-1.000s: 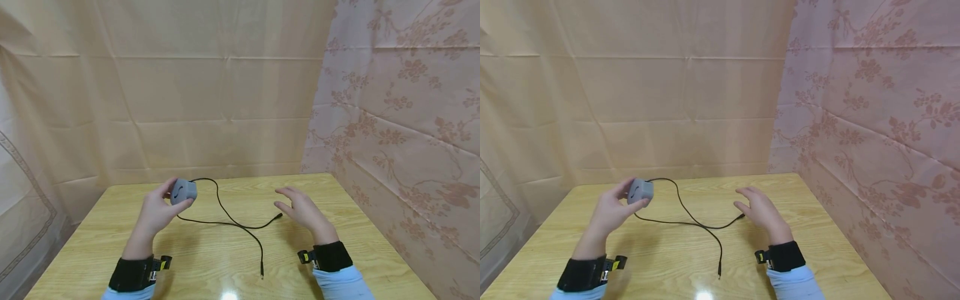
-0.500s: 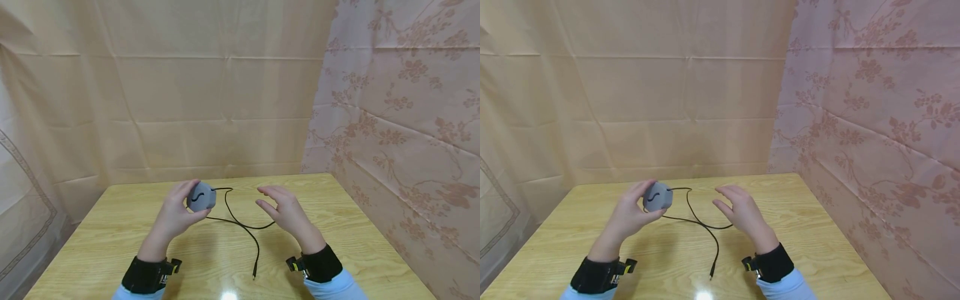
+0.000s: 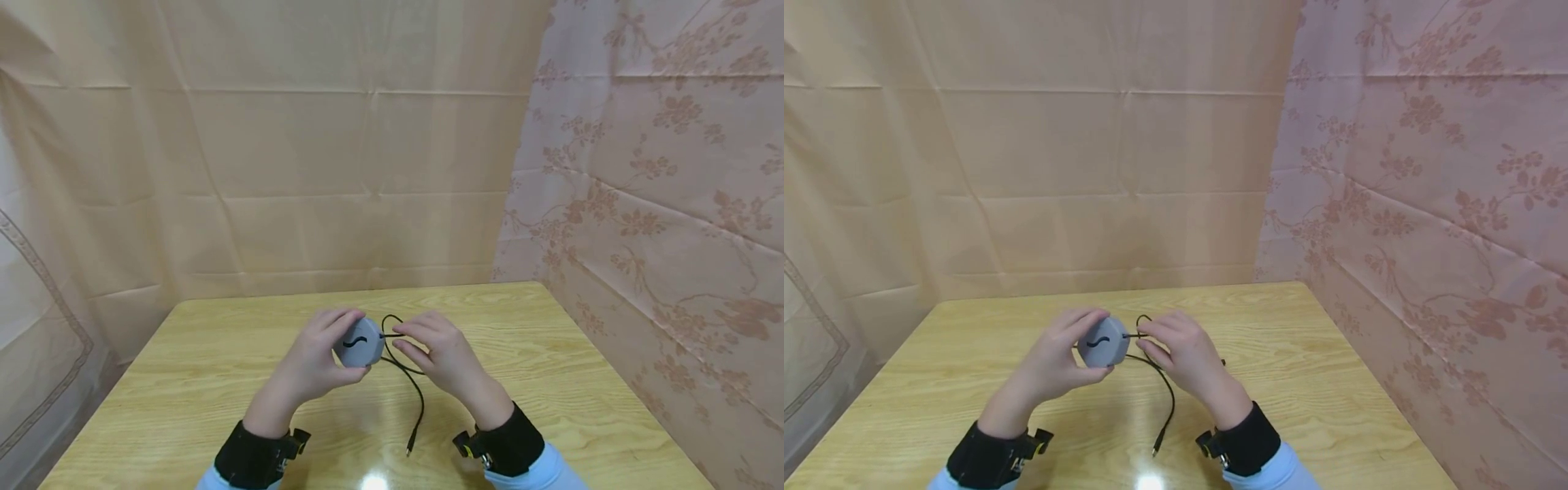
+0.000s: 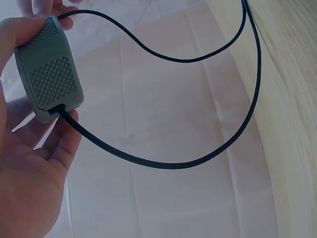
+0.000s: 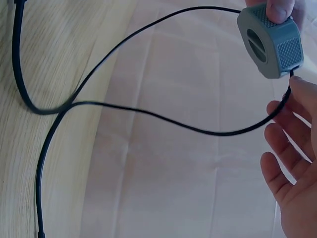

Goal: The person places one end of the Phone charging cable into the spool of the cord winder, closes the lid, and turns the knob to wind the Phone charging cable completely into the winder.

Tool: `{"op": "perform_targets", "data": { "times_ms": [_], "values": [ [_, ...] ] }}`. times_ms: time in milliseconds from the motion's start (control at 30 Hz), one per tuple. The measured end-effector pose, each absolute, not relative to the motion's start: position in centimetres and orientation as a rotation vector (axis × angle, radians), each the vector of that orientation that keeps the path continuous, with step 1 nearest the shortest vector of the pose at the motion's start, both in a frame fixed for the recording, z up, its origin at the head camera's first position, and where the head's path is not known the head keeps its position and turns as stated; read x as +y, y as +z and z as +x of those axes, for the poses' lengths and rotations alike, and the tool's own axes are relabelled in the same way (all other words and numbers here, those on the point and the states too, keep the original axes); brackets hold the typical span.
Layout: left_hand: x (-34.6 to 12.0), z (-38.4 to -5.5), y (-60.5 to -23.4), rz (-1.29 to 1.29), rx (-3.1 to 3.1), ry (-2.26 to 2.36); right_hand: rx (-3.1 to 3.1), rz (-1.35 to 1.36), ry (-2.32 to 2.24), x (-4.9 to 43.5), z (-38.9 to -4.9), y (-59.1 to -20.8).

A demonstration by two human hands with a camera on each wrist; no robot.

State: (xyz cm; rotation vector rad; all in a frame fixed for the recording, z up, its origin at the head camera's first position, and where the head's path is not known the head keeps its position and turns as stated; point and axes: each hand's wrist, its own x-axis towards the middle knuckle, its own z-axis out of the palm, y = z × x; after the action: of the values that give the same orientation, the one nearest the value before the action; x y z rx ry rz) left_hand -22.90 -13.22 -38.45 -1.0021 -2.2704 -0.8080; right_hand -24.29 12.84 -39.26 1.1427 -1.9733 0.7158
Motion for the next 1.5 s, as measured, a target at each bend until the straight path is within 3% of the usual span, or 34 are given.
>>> {"op": "perform_targets", "data": {
  "times_ms": [1500],
  "values": [
    [-13.31, -22.36, -38.25, -0.981, -2.399, -0.835, -1.948, 1.156, 0.653, 13.33, -24.32, -39.07]
  ]
}}
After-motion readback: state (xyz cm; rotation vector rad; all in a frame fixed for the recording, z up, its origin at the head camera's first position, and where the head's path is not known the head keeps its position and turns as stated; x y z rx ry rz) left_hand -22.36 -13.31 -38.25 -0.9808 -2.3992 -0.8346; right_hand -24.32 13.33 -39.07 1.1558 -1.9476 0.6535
